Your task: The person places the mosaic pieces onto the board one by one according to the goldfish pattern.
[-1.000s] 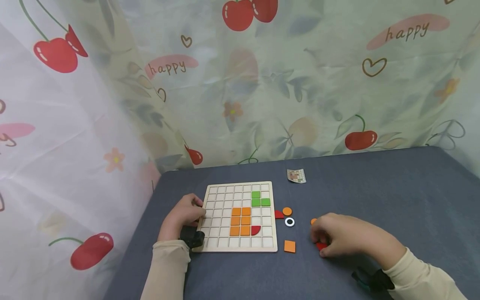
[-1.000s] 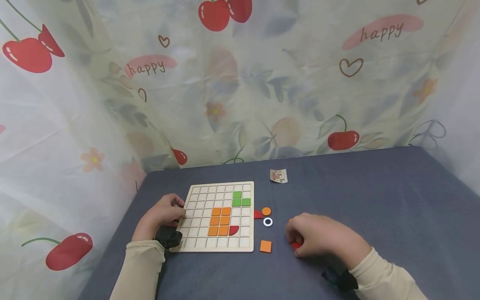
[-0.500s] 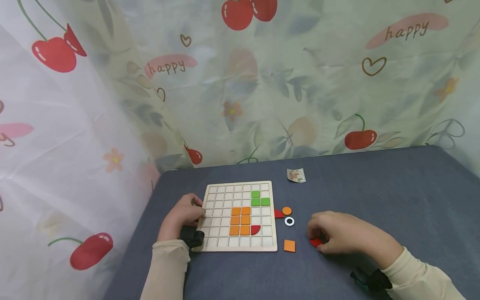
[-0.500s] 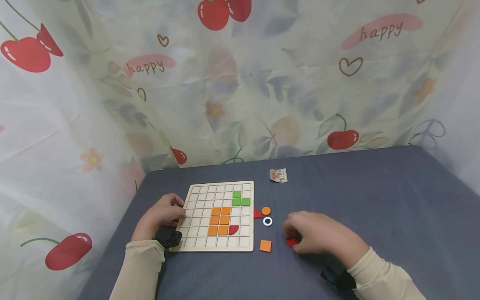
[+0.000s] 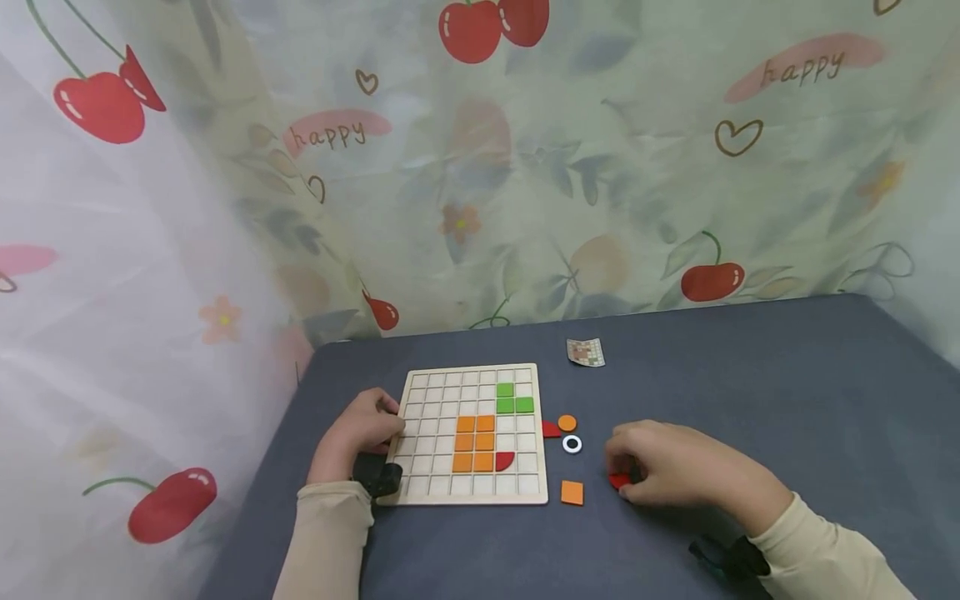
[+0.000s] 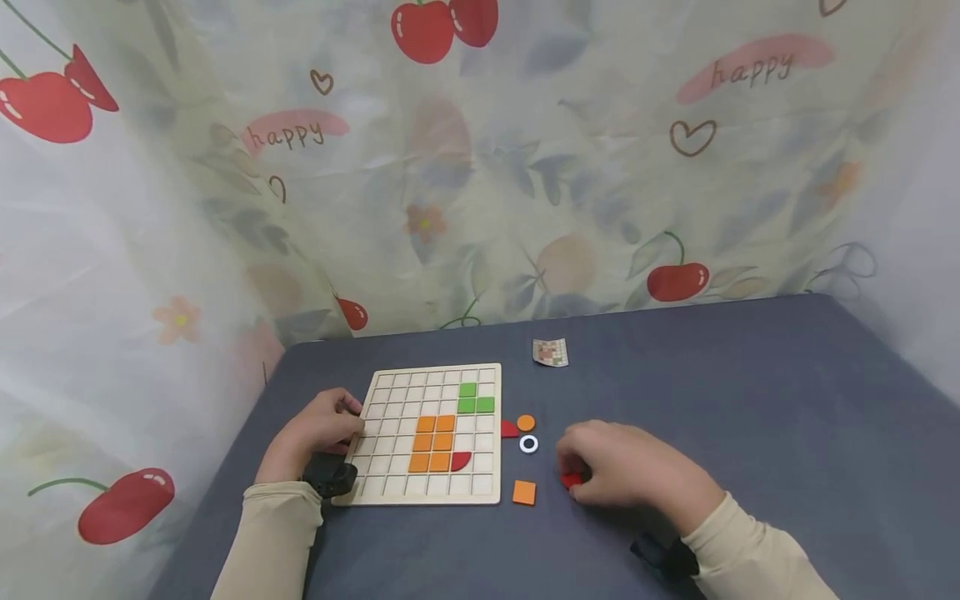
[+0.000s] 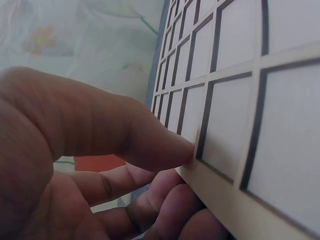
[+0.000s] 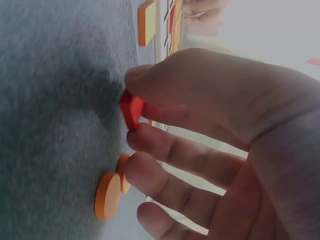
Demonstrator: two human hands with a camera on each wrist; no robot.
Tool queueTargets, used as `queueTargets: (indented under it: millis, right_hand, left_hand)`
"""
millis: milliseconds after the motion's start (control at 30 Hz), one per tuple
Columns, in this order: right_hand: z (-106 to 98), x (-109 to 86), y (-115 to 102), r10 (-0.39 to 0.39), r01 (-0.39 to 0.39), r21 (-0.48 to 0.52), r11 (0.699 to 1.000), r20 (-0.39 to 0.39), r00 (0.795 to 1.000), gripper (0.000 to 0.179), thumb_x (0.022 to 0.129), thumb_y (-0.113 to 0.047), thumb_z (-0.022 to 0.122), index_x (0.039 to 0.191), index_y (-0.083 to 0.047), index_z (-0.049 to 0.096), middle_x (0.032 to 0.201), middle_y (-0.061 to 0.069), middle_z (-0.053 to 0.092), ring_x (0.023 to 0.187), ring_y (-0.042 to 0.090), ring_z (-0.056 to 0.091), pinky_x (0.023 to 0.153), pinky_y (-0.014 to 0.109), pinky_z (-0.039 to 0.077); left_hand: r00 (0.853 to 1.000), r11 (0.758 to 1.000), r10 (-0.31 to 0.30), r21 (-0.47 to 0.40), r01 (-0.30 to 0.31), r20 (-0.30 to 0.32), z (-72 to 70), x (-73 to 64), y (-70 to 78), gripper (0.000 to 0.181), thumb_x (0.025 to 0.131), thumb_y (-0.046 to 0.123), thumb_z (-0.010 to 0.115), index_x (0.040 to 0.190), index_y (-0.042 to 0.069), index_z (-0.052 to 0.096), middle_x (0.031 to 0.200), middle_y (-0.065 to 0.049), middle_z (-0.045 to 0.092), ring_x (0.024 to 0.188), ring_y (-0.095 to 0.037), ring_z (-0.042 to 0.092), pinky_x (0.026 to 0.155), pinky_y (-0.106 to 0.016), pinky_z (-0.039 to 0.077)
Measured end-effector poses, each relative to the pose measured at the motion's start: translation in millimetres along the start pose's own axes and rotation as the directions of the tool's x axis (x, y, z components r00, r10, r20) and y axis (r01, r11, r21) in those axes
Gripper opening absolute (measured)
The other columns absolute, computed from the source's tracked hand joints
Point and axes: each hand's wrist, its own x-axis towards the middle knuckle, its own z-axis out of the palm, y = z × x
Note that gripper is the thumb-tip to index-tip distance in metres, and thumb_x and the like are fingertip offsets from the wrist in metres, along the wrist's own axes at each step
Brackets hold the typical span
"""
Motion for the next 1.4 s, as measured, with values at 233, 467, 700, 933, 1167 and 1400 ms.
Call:
queueTargets:
  millis: [233, 467, 700, 933, 1167, 1400]
  right_hand:
    - [1.4, 9.6, -10.2, -0.032, 0.033, 0.026, 0.999, -0.027, 0.999, 0.014, 0.088, -0.015, 0.080, 0.090, -0.026, 0.072, 0.085, -0.013, 0.059, 0.070, 0.002, 0.051, 0.062, 0.023, 0.046]
    - [2.1, 25.1, -24.4, -0.104, 0.115, 0.107, 0.988, -0.102, 0.989, 0.010, 0.092, -0.019, 0.079, 0.101, -0.024, 0.076, 0.097, -0.014, 0.066, 0.071, 0.001, 0.056, 0.066, 0.022, 0.052]
    - [10.1, 58.5, -47.4, -0.158, 0.171, 0.096, 0.981, -0.130, 0.979, 0.011, 0.093, -0.018, 0.078, 0.103, -0.024, 0.076, 0.100, -0.012, 0.067, 0.072, 0.003, 0.057, 0.067, 0.022, 0.052]
    - [15.2, 101.3, -80.9, -0.199, 0.219, 0.131, 0.967, -0.151, 0.968, 0.011, 0.095, -0.022, 0.076, 0.106, -0.024, 0.077, 0.104, -0.011, 0.069, 0.078, 0.007, 0.060, 0.072, 0.024, 0.052]
    - [29.5, 142.3, -105.9, -0.186, 0.204, 0.081, 0.976, -0.186, 0.965, 0.008, 0.093, -0.024, 0.078, 0.102, -0.022, 0.078, 0.098, -0.007, 0.069, 0.078, 0.005, 0.058, 0.069, 0.024, 0.050]
    - [52.1, 164.7, -113.1, -0.146, 0.144, -0.023, 0.989, -0.160, 0.976, 0.006, 0.090, -0.023, 0.078, 0.096, -0.021, 0.078, 0.087, -0.009, 0.069, 0.076, 0.004, 0.057, 0.064, 0.024, 0.048]
  left_hand:
    - [1.000, 1.000, 0.009, 0.007, -0.009, -0.002, -4.8, -0.4, -0.5, 0.031, 0.089, 0.011, 0.064, 0.116, -0.002, 0.058, 0.101, -0.017, 0.061, 0.085, -0.028, 0.066, 0.073, -0.042, 0.062]
    - [1.000, 1.000, -0.011, 0.010, 0.011, -0.012, -5.0, 1.5, 0.0, 0.029, 0.089, 0.010, 0.064, 0.115, -0.001, 0.058, 0.103, -0.017, 0.061, 0.085, -0.028, 0.066, 0.074, -0.042, 0.062]
    - [1.000, 1.000, -0.010, 0.007, 0.010, 0.002, 1.3, 9.5, 2.1, 0.029, 0.089, 0.010, 0.064, 0.115, -0.001, 0.058, 0.103, -0.017, 0.062, 0.087, -0.028, 0.068, 0.077, -0.044, 0.063]
    - [1.000, 1.000, -0.022, 0.016, 0.022, -0.009, -2.0, 9.1, 2.1, 0.028, 0.089, 0.011, 0.065, 0.115, 0.000, 0.058, 0.101, -0.016, 0.062, 0.085, -0.028, 0.068, 0.076, -0.043, 0.063]
    - [1.000, 0.999, -0.027, 0.016, 0.027, -0.014, -3.7, 8.4, -0.5, 0.028, 0.088, 0.010, 0.065, 0.113, 0.000, 0.058, 0.096, -0.015, 0.062, 0.081, -0.027, 0.068, 0.072, -0.042, 0.063]
    - [1.000, 1.000, -0.023, 0.000, 0.023, -0.016, -0.1, 8.5, -5.8, 0.028, 0.087, 0.010, 0.064, 0.113, 0.000, 0.058, 0.093, -0.014, 0.064, 0.079, -0.025, 0.068, 0.068, -0.040, 0.061]
